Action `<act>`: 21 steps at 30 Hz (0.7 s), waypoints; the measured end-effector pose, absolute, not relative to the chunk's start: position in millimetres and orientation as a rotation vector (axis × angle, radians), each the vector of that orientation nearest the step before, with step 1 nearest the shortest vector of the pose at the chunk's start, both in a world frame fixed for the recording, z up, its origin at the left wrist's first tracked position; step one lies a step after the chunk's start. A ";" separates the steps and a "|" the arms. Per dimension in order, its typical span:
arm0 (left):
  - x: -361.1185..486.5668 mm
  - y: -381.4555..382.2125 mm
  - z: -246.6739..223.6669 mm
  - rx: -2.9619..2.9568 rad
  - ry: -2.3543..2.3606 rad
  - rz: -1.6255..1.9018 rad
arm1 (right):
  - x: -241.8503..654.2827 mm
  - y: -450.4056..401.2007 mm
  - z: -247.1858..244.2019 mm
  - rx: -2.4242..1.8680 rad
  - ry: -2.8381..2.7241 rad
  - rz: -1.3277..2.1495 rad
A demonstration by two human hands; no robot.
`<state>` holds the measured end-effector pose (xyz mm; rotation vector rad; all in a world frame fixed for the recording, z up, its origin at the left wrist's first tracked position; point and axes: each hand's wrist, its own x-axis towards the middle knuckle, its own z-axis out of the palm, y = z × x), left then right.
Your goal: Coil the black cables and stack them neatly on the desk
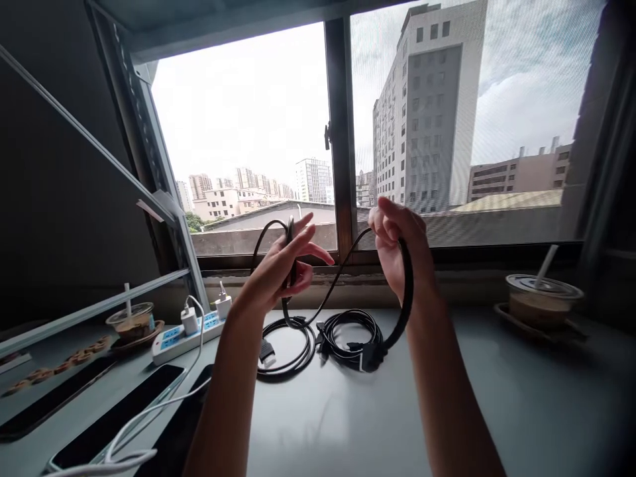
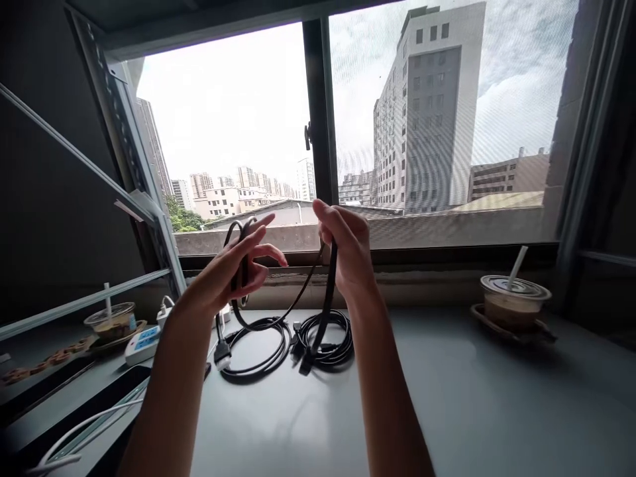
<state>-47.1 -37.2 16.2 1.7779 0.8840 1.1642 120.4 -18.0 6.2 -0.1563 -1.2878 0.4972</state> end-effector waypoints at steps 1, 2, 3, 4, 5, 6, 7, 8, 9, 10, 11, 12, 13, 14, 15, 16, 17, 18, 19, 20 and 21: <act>-45.5 -42.5 17.8 1.777 0.841 1.207 | 120.3 -19.9 6.7 -0.161 -1.313 0.500; -43.7 -46.5 18.7 1.771 0.812 1.251 | 120.4 -21.7 7.0 -0.158 -1.337 0.506; -41.9 -49.1 19.0 1.759 0.791 1.298 | 120.5 -23.3 7.2 -0.147 -1.362 0.516; -40.1 -50.6 19.0 1.736 0.770 1.355 | 120.5 -24.6 7.1 -0.135 -1.382 0.527; -38.6 -51.2 18.9 1.703 0.745 1.419 | 120.4 -25.4 6.6 -0.132 -1.401 0.537; -37.5 -51.1 18.8 1.661 0.715 1.476 | 120.2 -25.6 5.7 -0.143 -1.421 0.545; -36.9 -50.5 18.8 1.623 0.688 1.513 | 119.7 -25.2 4.5 -0.173 -1.443 0.548; -37.0 -49.7 18.9 1.597 0.666 1.521 | 119.1 -24.2 3.0 -0.217 -1.471 0.547; -37.9 -48.8 19.2 1.591 0.648 1.496 | 118.3 -22.8 1.4 -0.268 -1.503 0.542; -39.5 -47.9 19.6 1.602 0.629 1.447 | 117.3 -21.1 -0.3 -0.317 -1.535 0.530; -41.7 -47.0 20.0 1.625 0.604 1.389 | 116.2 -19.5 -1.8 -0.357 -1.565 0.514; -44.4 -46.2 20.5 1.653 0.566 1.328 | 114.9 -18.2 -3.0 -0.390 -1.589 0.495; -47.4 -45.5 20.9 1.679 0.512 1.273 | 113.5 -17.2 -3.9 -0.417 -1.607 0.477; -50.5 -45.1 21.1 1.698 0.438 1.237 | 112.1 -16.7 -4.6 -0.440 -1.618 0.459; -53.6 -45.0 21.1 1.713 0.357 1.218 | 110.7 -16.6 -4.9 -0.459 -1.628 0.445; -56.4 -45.2 21.0 1.730 0.277 1.217 | 109.6 -16.6 -5.1 -0.477 -1.638 0.435; -59.0 -45.8 20.6 1.750 0.196 1.231 | 108.7 -16.6 -5.2 -0.496 -1.646 0.427; -61.3 -46.7 20.1 1.773 0.121 1.261 | 108.1 -16.2 -5.4 -0.523 -1.649 0.417; -63.5 -48.1 19.5 1.801 0.050 1.304 | 107.9 -15.1 -5.6 -0.559 -1.647 0.407; -65.5 -49.7 19.0 1.832 -0.012 1.350 | 108.1 -13.4 -6.0 -0.604 -1.644 0.396; -67.4 -51.7 18.6 1.861 -0.060 1.394 | 108.5 -10.9 -6.7 -0.658 -1.641 0.376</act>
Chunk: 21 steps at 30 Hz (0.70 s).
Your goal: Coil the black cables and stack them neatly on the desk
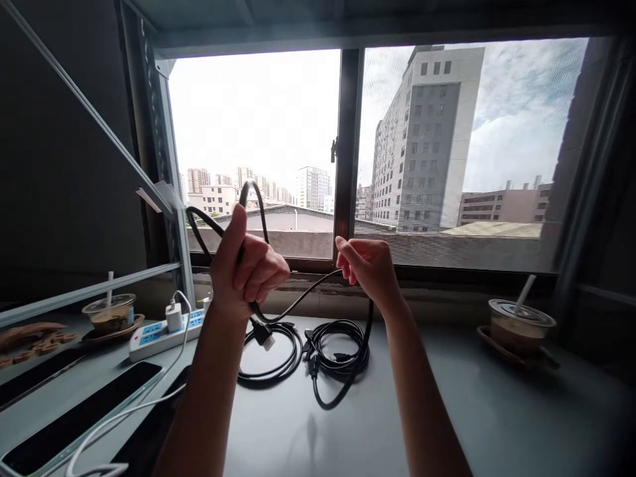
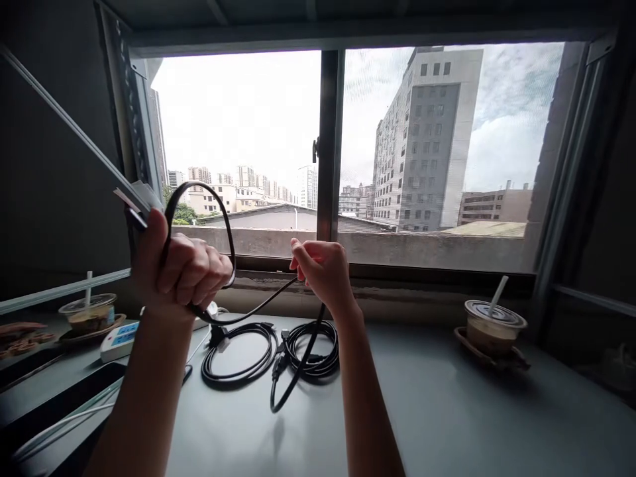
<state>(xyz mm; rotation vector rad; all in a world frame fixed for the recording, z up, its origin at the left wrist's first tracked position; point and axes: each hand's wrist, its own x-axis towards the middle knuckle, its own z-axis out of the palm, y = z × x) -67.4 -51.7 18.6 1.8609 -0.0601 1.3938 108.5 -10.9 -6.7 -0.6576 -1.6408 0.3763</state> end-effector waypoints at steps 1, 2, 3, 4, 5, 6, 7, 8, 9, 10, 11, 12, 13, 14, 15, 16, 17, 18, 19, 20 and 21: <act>-69.3 -53.8 18.4 1.884 -0.093 1.437 | 109.3 -7.7 -7.6 -0.716 -1.638 0.349; -71.1 -56.0 18.4 1.905 -0.104 1.474 | 110.2 -4.1 -8.9 -0.776 -1.643 0.317; -72.6 -58.3 18.7 1.923 -0.089 1.512 | 111.2 -0.3 -10.5 -0.839 -1.655 0.287; -74.0 -60.5 19.2 1.935 -0.062 1.556 | 112.4 3.3 -12.5 -0.901 -1.670 0.262; -75.1 -62.6 19.8 1.942 -0.031 1.601 | 113.6 6.3 -14.8 -0.968 -1.690 0.255; -75.9 -64.5 20.6 1.951 -0.008 1.637 | 114.9 8.3 -17.2 -1.047 -1.714 0.270; -76.4 -66.1 21.5 1.959 0.005 1.662 | 116.1 9.1 -19.5 -1.146 -1.742 0.312; -76.7 -67.5 22.4 1.964 0.005 1.677 | 117.4 8.4 -21.4 -1.262 -1.772 0.385; -76.9 -68.7 23.3 1.968 -0.005 1.681 | 118.6 6.3 -22.5 -1.381 -1.806 0.497; -77.1 -69.7 24.2 1.976 -0.018 1.672 | 119.6 2.8 -22.7 -1.479 -1.849 0.646; -77.4 -70.6 25.1 1.986 -0.030 1.662 | 120.4 -1.8 -21.7 -1.533 -1.899 0.814; -77.7 -71.7 26.0 1.996 -0.037 1.658 | 121.0 -7.3 -19.7 -1.531 -1.951 0.968; -78.2 -72.9 26.7 2.006 -0.039 1.656 | 121.2 -13.4 -16.6 -1.477 -1.980 1.071; -78.7 -74.3 27.2 2.022 -0.042 1.648 | 121.2 -19.7 -12.8 -1.390 -1.979 1.102; -79.2 -75.9 27.5 2.034 -0.039 1.642 | 121.0 -25.9 -8.6 -1.286 -1.944 1.069; -79.6 -77.6 27.4 2.041 -0.033 1.636 | 120.8 -32.0 -4.2 -1.177 -1.878 1.002; -79.6 -79.1 27.0 2.040 -0.014 1.632 | 120.8 -37.8 0.1 -1.067 -1.798 0.934; -79.2 -80.3 26.4 2.032 0.017 1.625 | 121.3 -43.3 4.1 -0.957 -1.721 0.883; -78.2 -80.8 25.6 2.020 0.056 1.610 | 122.3 -48.5 7.6 -0.851 -1.661 0.850; -76.5 -80.4 24.9 2.002 0.109 1.587 | 124.2 -53.5 10.6 -0.755 -1.617 0.824; -74.3 -79.0 24.2 1.981 0.175 1.552 | 127.0 -58.3 12.9 -0.676 -1.575 0.787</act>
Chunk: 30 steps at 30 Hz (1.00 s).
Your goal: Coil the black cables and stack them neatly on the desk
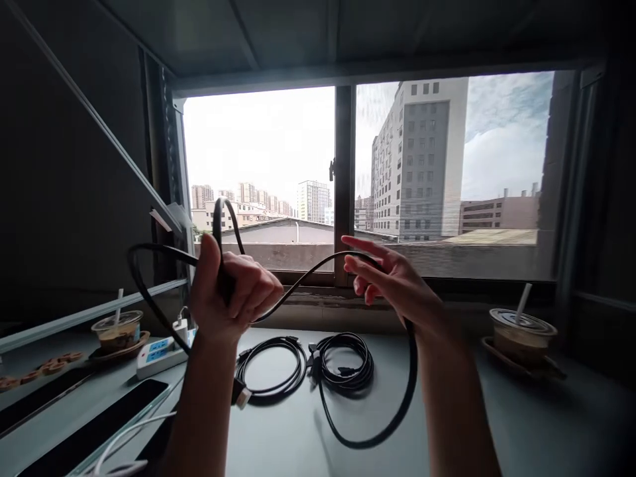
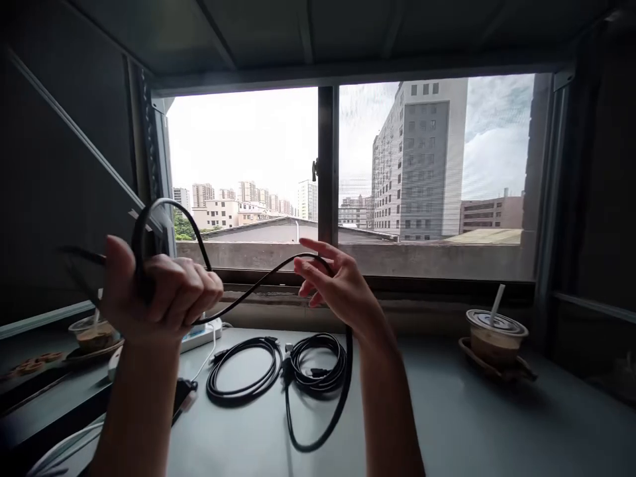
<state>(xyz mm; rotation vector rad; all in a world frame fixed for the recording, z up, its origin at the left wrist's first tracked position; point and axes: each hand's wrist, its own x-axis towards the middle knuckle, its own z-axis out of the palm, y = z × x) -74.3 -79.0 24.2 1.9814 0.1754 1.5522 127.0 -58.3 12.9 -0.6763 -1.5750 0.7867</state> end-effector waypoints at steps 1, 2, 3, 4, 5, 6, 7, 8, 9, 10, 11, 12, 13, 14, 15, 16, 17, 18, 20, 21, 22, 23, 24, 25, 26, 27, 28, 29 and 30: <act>-71.5 -76.6 23.8 1.962 0.241 1.508 | 130.7 -63.0 14.8 -0.616 -1.532 0.734; -68.2 -73.3 23.5 1.940 0.308 1.466 | 135.1 -67.6 16.1 -0.572 -1.485 0.666; -64.8 -69.4 23.3 1.916 0.373 1.430 | 140.1 -72.2 16.9 -0.545 -1.431 0.585; -61.5 -65.2 23.1 1.886 0.439 1.405 | 145.3 -76.7 17.5 -0.531 -1.380 0.502; -58.6 -61.2 22.9 1.847 0.507 1.390 | 150.4 -81.1 17.7 -0.528 -1.334 0.420; -56.4 -57.8 22.5 1.800 0.576 1.387 | 155.1 -85.3 17.7 -0.537 -1.307 0.341; -55.1 -55.1 22.0 1.756 0.647 1.392 | 159.1 -89.1 17.5 -0.559 -1.297 0.266; -55.0 -53.4 21.3 1.726 0.720 1.401 | 162.4 -92.2 17.1 -0.591 -1.297 0.197; -56.1 -52.5 20.5 1.714 0.789 1.413 | 165.1 -94.5 16.6 -0.631 -1.297 0.133; -58.3 -52.4 19.8 1.725 0.847 1.424 | 167.3 -95.9 16.0 -0.673 -1.281 0.075; -61.3 -52.9 19.3 1.754 0.889 1.430 | 169.1 -96.6 15.4 -0.713 -1.244 0.027; -64.9 -53.7 19.1 1.787 0.917 1.437 | 170.8 -96.6 14.8 -0.748 -1.189 -0.008; -68.6 -54.5 19.4 1.807 0.936 1.450 | 172.6 -96.3 14.3 -0.785 -1.119 -0.025; -72.2 -55.1 20.1 1.806 0.950 1.481 | 174.7 -95.9 13.8 -0.830 -1.046 -0.032; -75.4 -55.3 21.1 1.785 0.958 1.534 | 177.1 -95.7 13.2 -0.888 -0.976 -0.030; -78.0 -55.0 22.2 1.752 0.968 1.600 | 179.7 -95.8 12.7 -0.955 -0.920 -0.020; -80.1 -54.2 23.3 1.715 0.978 1.669 | 182.4 -96.3 12.1 -1.022 -0.882 -0.006; -81.5 -53.1 24.2 1.685 0.986 1.731 | 184.9 -97.2 11.7 -1.077 -0.859 0.005; -82.8 -50.0 25.3 1.659 0.991 1.814 | 188.5 -99.6 11.4 -1.112 -0.870 0.051; -82.7 -48.5 25.4 1.661 0.987 1.830 | 189.1 -100.7 11.7 -1.092 -0.889 0.089; -82.0 -47.0 25.2 1.668 0.969 1.832 | 188.8 -101.4 12.3 -1.062 -0.909 0.127; -80.6 -45.8 24.8 1.674 0.932 1.822 | 187.7 -101.6 13.2 -1.032 -0.936 0.171; -78.6 -44.8 24.1 1.680 0.879 1.799 | 185.9 -101.1 14.1 -1.007 -0.973 0.220; -76.0 -44.3 23.3 1.693 0.820 1.766 | 183.5 -100.1 15.1 -0.986 -1.016 0.269; -72.9 -44.3 22.5 1.714 0.764 1.730 | 180.8 -98.5 15.9 -0.965 -1.062 0.314; -69.3 -44.9 21.6 1.742 0.723 1.693 | 178.0 -96.6 16.5 -0.943 -1.112 0.357; -65.5 -46.1 20.9 1.774 0.700 1.661 | 175.1 -94.7 17.0 -0.920 -1.162 0.395; -61.7 -47.9 20.2 1.809 0.692 1.634 | 172.2 -92.9 17.2 -0.896 -1.203 0.420; -58.1 -50.3 19.8 1.845 0.692 1.615 | 169.3 -91.5 17.4 -0.878 -1.237 0.436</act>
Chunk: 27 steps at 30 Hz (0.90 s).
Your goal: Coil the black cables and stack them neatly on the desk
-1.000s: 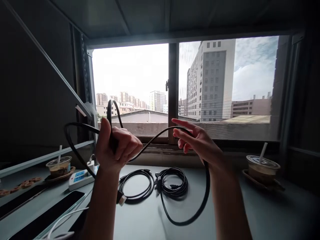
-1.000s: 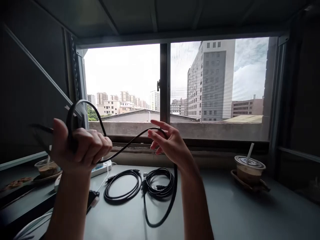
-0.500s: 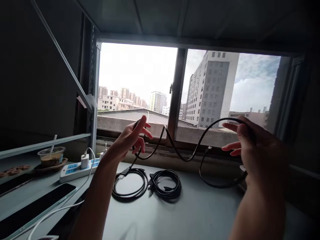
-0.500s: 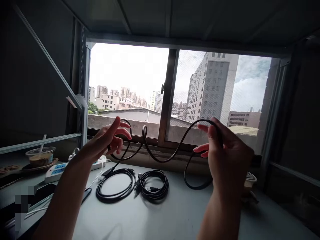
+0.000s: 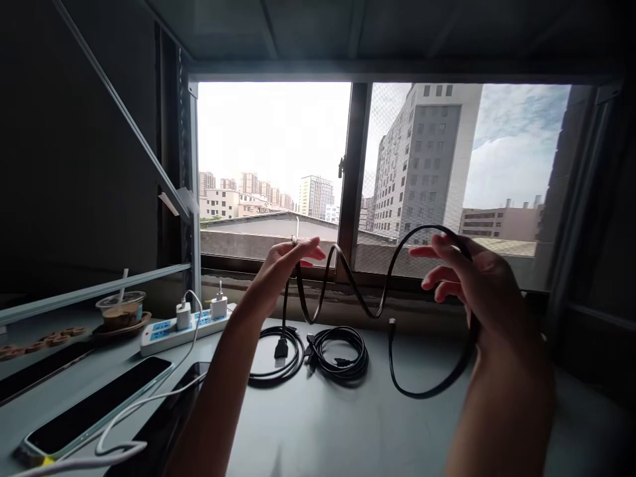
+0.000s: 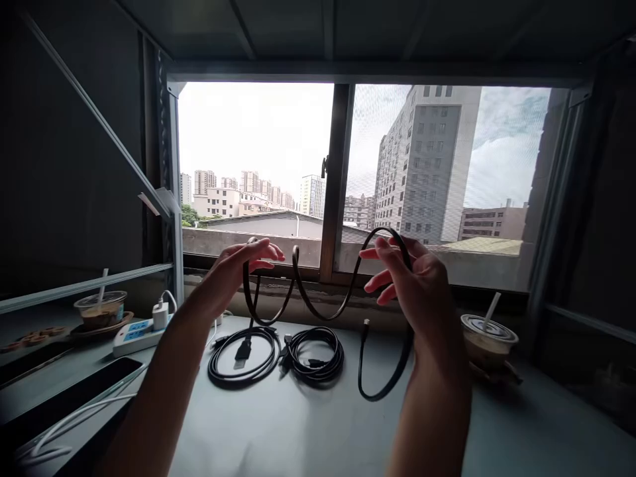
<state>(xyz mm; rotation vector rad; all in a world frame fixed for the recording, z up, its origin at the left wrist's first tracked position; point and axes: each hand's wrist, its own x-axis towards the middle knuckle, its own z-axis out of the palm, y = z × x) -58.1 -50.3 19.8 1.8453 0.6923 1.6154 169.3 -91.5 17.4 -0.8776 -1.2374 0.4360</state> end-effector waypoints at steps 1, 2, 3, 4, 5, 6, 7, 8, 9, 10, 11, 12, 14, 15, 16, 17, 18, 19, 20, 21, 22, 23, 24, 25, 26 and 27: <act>-55.0 -53.2 19.6 1.884 0.700 1.597 | 166.6 -90.8 17.5 -0.862 -1.266 0.445; -52.6 -56.3 19.6 1.925 0.710 1.579 | 163.9 -90.6 17.6 -0.845 -1.288 0.451; -50.8 -59.5 19.8 1.969 0.721 1.561 | 161.3 -91.2 17.8 -0.826 -1.300 0.454; -49.6 -62.4 20.2 2.012 0.731 1.543 | 158.9 -92.2 17.9 -0.806 -1.306 0.459; -49.1 -65.0 20.6 2.049 0.742 1.527 | 156.9 -93.7 18.1 -0.787 -1.312 0.466; -49.0 -67.1 21.0 2.074 0.750 1.518 | 155.2 -95.2 18.3 -0.768 -1.320 0.476; -49.2 -68.7 21.4 2.085 0.752 1.521 | 154.1 -96.8 18.5 -0.753 -1.332 0.484; -49.6 -69.9 21.8 2.086 0.750 1.532 | 153.4 -98.2 18.6 -0.743 -1.352 0.491; -50.0 -70.6 22.1 2.082 0.747 1.545 | 153.2 -99.3 18.8 -0.738 -1.374 0.491; -50.6 -71.2 22.3 2.075 0.745 1.559 | 153.4 -100.1 19.0 -0.738 -1.395 0.482; -51.2 -71.7 22.5 2.067 0.742 1.570 | 153.8 -100.6 19.2 -0.743 -1.409 0.465; -51.8 -72.0 22.7 2.059 0.740 1.579 | 154.4 -100.9 19.4 -0.751 -1.415 0.446; -53.5 -72.4 23.0 2.041 0.739 1.594 | 155.7 -101.2 20.1 -0.766 -1.395 0.411; -54.4 -72.2 23.1 2.028 0.738 1.603 | 156.3 -101.2 20.3 -0.770 -1.380 0.399; -55.4 -71.8 23.1 2.015 0.733 1.611 | 156.8 -101.2 20.5 -0.771 -1.366 0.388; -56.2 -70.9 23.1 1.998 0.726 1.623 | 157.2 -101.2 20.6 -0.771 -1.354 0.377; -56.7 -69.7 22.9 1.978 0.717 1.641 | 157.7 -101.1 20.5 -0.771 -1.348 0.368; -56.6 -68.1 22.7 1.949 0.706 1.670 | 158.3 -101.0 20.2 -0.772 -1.349 0.362; -55.8 -66.2 22.3 1.908 0.692 1.711 | 158.9 -100.7 19.8 -0.778 -1.354 0.360; -54.1 -64.2 21.7 1.852 0.675 1.765 | 159.5 -100.3 19.1 -0.788 -1.360 0.360; -51.4 -62.3 21.0 1.777 0.659 1.835 | 160.2 -99.9 18.4 -0.805 -1.366 0.364; -47.8 -60.6 20.0 1.686 0.649 1.917 | 160.7 -99.4 17.6 -0.826 -1.373 0.373; -43.3 -59.3 18.8 1.592 0.643 1.998 | 161.1 -98.9 16.9 -0.849 -1.379 0.383; -38.2 -58.5 17.4 1.499 0.636 2.077 | 161.2 -98.6 16.3 -0.870 -1.388 0.395; -32.7 -58.2 15.7 1.419 0.631 2.146 | 161.0 -98.3 15.8 -0.882 -1.399 0.410; -27.2 -58.6 13.9 1.359 0.627 2.203 | 160.4 -98.1 15.5 -0.885 -1.415 0.431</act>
